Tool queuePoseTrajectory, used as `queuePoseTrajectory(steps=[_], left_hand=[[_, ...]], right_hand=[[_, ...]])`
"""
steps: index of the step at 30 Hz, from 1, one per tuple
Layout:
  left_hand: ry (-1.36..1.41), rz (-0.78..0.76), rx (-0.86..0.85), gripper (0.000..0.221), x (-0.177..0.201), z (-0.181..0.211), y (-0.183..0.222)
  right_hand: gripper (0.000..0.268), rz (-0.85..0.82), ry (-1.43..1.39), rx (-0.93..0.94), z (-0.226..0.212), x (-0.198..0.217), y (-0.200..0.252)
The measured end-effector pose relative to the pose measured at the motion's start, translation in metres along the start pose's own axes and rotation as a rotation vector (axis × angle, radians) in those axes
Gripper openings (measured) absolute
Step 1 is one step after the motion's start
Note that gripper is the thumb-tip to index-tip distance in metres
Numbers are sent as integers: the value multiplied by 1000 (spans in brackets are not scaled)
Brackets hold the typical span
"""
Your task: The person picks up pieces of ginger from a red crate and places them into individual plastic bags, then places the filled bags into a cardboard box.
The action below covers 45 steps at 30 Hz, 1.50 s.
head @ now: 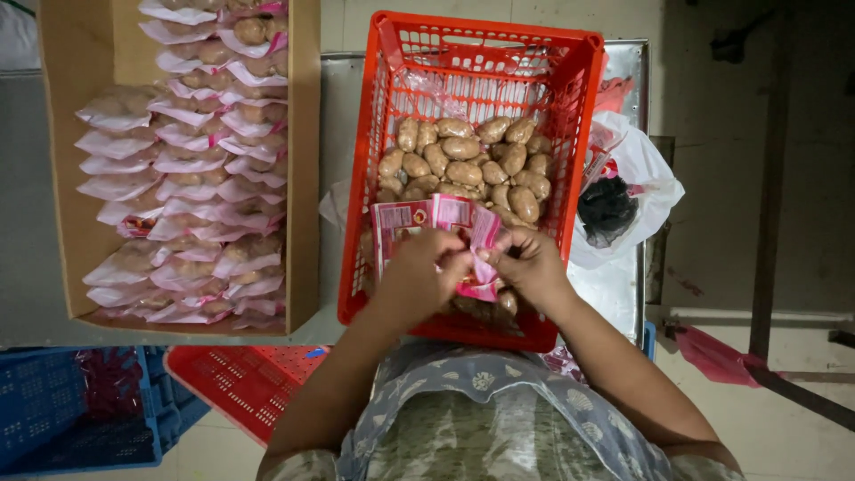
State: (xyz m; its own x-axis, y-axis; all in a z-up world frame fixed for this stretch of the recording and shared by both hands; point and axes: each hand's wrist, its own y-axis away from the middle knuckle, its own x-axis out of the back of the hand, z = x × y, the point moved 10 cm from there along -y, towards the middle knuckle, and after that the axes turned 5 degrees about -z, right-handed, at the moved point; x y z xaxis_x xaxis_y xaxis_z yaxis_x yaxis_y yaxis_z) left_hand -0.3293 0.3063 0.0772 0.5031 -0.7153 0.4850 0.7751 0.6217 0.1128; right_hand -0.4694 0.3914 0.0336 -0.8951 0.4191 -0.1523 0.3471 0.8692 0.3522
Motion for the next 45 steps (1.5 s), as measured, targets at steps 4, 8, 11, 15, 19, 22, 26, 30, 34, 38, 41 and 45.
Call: queuePoseTrajectory(steps=[4,8,11,15,19,22,26,30,34,38,41,45], left_hand=[[-83,72,-29,27,-5,31,-1],[-156,101,-133,20,-18,17,-6],[-33,22,-53,18,-20,11,-10],[86,23,76,25,5,10,-14],[134,317,142,23,52,-1,-9],[552,213,197,46,50,-15,-9],[1146,-63,449,72,-22,-47,-3],[961,-165,156,136,-49,-52,2],[785,60,253,96,-31,-19,-1],[636,166,249,99,15,-4,15],[482,135,402,101,7,-69,25],[123,73,498,91,41,-69,33]], right_hand=[[21,-11,6,52,26,-3,-2],[21,16,-6,41,27,-7,5],[18,-88,-60,-67,40,-3,3],[18,-93,-145,-74,28,5,5],[21,21,-236,-28,38,41,0],[21,102,-422,10,15,43,-5],[17,123,-791,54,-23,22,-10],[13,122,-797,37,27,26,-27],[15,190,-745,81,22,24,-23],[19,342,-635,197,-49,60,-12],[28,345,-507,305,-81,94,-6],[32,404,-261,439,-67,134,13]])
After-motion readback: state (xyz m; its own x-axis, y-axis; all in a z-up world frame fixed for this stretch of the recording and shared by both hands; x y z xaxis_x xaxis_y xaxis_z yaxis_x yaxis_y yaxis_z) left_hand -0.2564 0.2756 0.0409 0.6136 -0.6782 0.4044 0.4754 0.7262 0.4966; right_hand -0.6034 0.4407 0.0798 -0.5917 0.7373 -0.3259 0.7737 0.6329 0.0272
